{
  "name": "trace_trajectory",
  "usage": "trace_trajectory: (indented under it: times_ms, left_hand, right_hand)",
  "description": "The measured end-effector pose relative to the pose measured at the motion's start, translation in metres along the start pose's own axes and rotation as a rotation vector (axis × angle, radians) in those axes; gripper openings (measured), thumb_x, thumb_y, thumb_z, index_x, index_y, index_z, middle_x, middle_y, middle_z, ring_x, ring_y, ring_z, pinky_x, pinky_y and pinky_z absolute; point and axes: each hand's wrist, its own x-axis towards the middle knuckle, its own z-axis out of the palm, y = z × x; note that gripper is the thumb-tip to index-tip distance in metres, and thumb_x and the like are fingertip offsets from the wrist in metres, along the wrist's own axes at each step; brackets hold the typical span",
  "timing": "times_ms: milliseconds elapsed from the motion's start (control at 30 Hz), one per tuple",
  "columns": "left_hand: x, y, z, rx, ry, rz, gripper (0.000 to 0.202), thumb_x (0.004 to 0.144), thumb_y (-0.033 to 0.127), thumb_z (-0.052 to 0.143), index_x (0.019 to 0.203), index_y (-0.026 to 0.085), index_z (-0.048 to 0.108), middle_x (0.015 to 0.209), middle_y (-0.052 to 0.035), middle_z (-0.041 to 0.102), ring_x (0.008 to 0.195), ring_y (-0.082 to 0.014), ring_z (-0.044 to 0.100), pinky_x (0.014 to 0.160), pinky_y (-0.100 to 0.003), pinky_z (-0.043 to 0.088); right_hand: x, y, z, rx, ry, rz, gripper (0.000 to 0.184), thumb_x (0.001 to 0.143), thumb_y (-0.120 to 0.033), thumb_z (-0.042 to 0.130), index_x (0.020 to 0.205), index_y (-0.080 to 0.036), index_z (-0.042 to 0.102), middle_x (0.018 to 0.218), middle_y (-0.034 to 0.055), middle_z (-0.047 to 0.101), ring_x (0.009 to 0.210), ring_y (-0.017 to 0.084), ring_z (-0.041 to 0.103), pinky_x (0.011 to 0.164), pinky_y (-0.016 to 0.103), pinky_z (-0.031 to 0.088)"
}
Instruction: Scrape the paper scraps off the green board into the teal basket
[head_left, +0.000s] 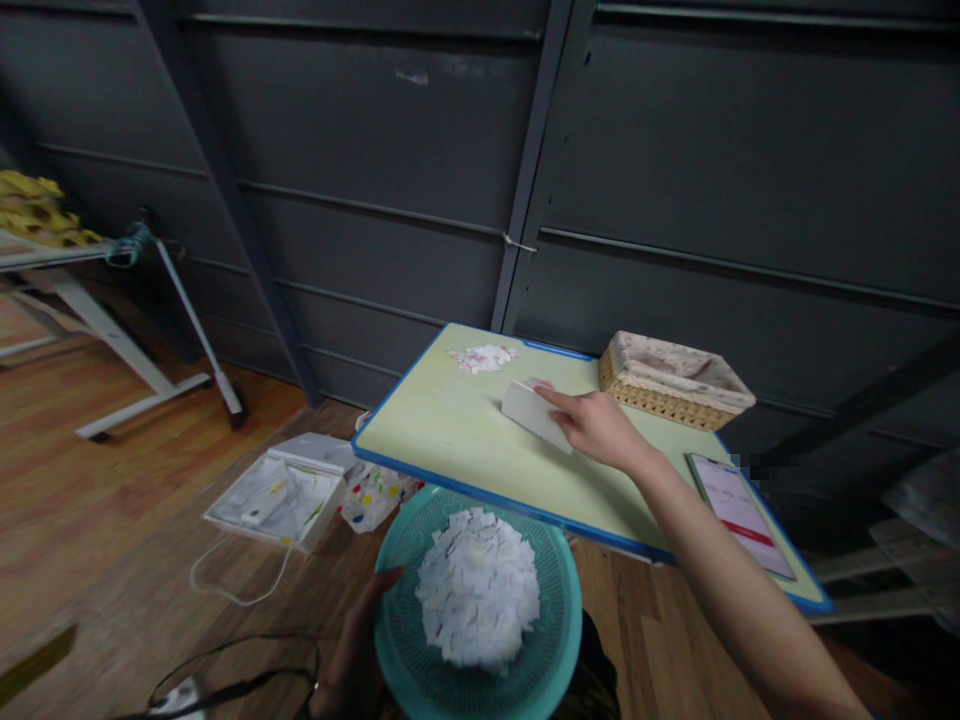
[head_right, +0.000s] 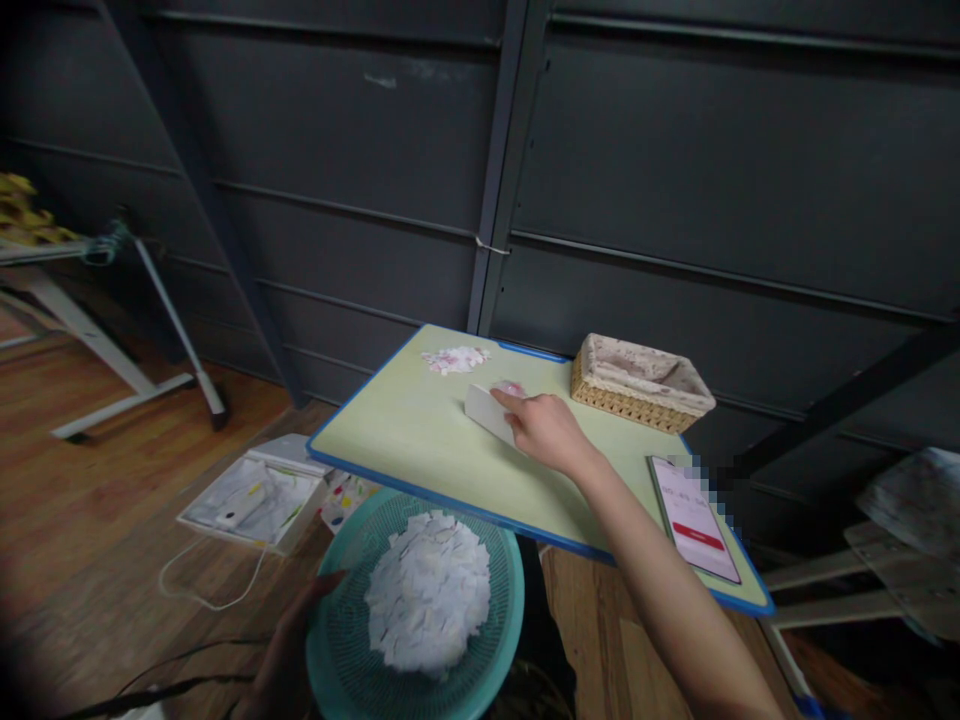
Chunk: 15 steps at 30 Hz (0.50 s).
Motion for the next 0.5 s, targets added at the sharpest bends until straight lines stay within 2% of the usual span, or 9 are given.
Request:
trace_trajectory:
  times_ms: [133,267,400,467,500]
  left_hand:
    - [-0.006,0.002,0.006,0.003,0.000,-0.025,0.021,0.070,0.024,0.073,0.088,0.012,0.076,0.073,-0.0097,0.081,0.100,-0.0364,0.072,0.089,-0.046,0.057]
    - [-0.006,0.002,0.007,0.011,-0.008,-0.014,0.023,0.071,0.022,0.072,0.090,0.010,0.076,0.074,-0.0100,0.081,0.101,-0.0361,0.071,0.090,-0.046,0.056]
    - [-0.002,0.000,0.003,0.011,-0.011,-0.002,0.026,0.070,0.021,0.072,0.094,0.012,0.076,0.088,-0.0106,0.082,0.103,-0.0353,0.071,0.094,-0.046,0.055]
    - [0.000,-0.001,0.001,-0.003,0.005,0.018,0.022,0.072,0.021,0.071,0.091,0.012,0.076,0.088,-0.0105,0.082,0.104,-0.0344,0.071,0.095,-0.045,0.054]
    - [0.000,-0.001,0.001,-0.009,0.001,0.014,0.019,0.073,0.021,0.070,0.088,0.012,0.076,0.088,-0.0108,0.082,0.104,-0.0340,0.070,0.096,-0.045,0.054]
  right_hand:
    - [-0.001,-0.001,0.003,0.021,-0.023,0.007,0.052,0.086,-0.017,0.046,0.137,-0.018,0.057,0.091,0.0128,0.076,0.073,0.022,0.068,0.070,0.029,0.045]
    - [0.002,-0.003,0.003,0.049,-0.047,0.043,0.053,0.085,-0.015,0.045,0.137,-0.015,0.056,0.103,0.0154,0.075,0.082,0.024,0.070,0.076,0.030,0.047]
    - [0.011,-0.009,-0.001,0.097,-0.045,0.069,0.051,0.082,-0.011,0.045,0.131,-0.011,0.060,0.116,0.0186,0.070,0.094,0.026,0.070,0.083,0.031,0.048]
    - [0.016,-0.013,-0.001,0.195,-0.056,0.126,0.047,0.080,-0.009,0.046,0.124,-0.008,0.064,0.112,0.0198,0.071,0.090,0.026,0.071,0.079,0.030,0.051]
    - [0.018,-0.014,0.000,0.282,-0.077,0.170,0.045,0.079,-0.010,0.047,0.120,-0.008,0.065,0.107,0.0195,0.072,0.081,0.025,0.072,0.072,0.029,0.052]
